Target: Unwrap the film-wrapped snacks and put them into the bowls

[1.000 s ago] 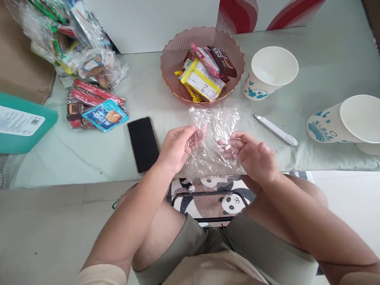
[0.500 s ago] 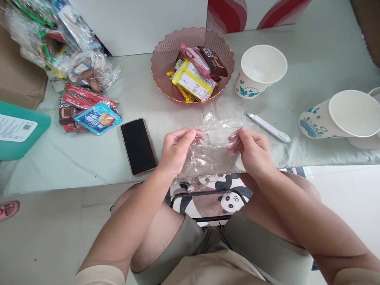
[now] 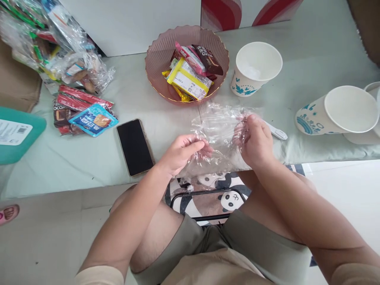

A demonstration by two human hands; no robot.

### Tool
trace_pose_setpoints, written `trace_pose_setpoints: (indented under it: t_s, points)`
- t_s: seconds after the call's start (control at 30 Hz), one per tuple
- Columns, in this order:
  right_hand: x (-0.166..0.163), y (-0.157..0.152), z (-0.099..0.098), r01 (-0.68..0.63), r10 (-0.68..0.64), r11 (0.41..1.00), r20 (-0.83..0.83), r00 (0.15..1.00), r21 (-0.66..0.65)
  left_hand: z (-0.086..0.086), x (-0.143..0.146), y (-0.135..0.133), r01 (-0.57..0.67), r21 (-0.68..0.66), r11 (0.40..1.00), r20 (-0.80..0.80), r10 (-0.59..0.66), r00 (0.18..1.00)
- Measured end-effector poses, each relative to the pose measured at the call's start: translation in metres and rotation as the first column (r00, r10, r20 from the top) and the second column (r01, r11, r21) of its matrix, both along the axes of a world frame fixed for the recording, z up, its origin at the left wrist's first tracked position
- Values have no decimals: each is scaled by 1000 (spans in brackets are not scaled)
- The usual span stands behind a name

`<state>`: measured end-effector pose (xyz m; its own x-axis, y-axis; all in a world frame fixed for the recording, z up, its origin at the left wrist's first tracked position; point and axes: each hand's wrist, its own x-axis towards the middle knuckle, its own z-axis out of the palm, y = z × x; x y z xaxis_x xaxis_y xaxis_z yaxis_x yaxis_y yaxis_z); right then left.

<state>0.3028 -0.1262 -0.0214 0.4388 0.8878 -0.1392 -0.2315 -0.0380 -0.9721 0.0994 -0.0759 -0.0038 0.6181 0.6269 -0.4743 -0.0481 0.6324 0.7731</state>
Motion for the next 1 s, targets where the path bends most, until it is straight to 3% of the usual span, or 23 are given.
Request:
trace_pose_setpoints:
  t_s: [0.07, 0.13, 0.2, 0.27, 0.4, 0.5, 0.67, 0.83, 0.9, 1.0]
  points:
    - [0, -3, 0, -64, 64, 998, -62, 996, 0, 2, 0, 0, -99, 28, 995, -9, 99, 995]
    - [-1, -10, 1, -214, 213, 977, -62, 975, -7, 5, -2, 1, -198, 69, 978, -16, 199, 980]
    - [-4, -18, 3, -353, 353, 935, -4, 936, -20, 8, -5, 3, -280, 124, 952, -18, 284, 959]
    - [-7, -25, 4, -410, 411, 911, 75, 908, -30, 10, -10, 5, -307, 186, 934, -19, 316, 949]
    - [-7, -27, 2, -339, 324, 941, 225, 919, 27, 10, -22, 4, -209, 294, 933, -85, 243, 966]
    - [-5, -26, 0, -284, 243, 954, 315, 917, 92, 7, -28, 0, -197, 430, 881, -129, 276, 952]
    - [-4, -29, 0, -315, 155, 910, 482, 862, 270, -1, -35, -3, -153, 739, 656, -52, 283, 958]
    - [-2, -30, 3, -417, 67, 823, 664, 745, 385, -6, -37, -2, -31, 881, 473, -106, 259, 960]
    - [-2, -28, 6, -447, 45, 811, 721, 691, 377, -5, -36, -1, -7, 943, 333, -110, 330, 938]
    - [-2, -27, 7, -470, 24, 812, 786, 618, 345, -3, -34, 1, 25, 999, 47, -43, 452, 891]
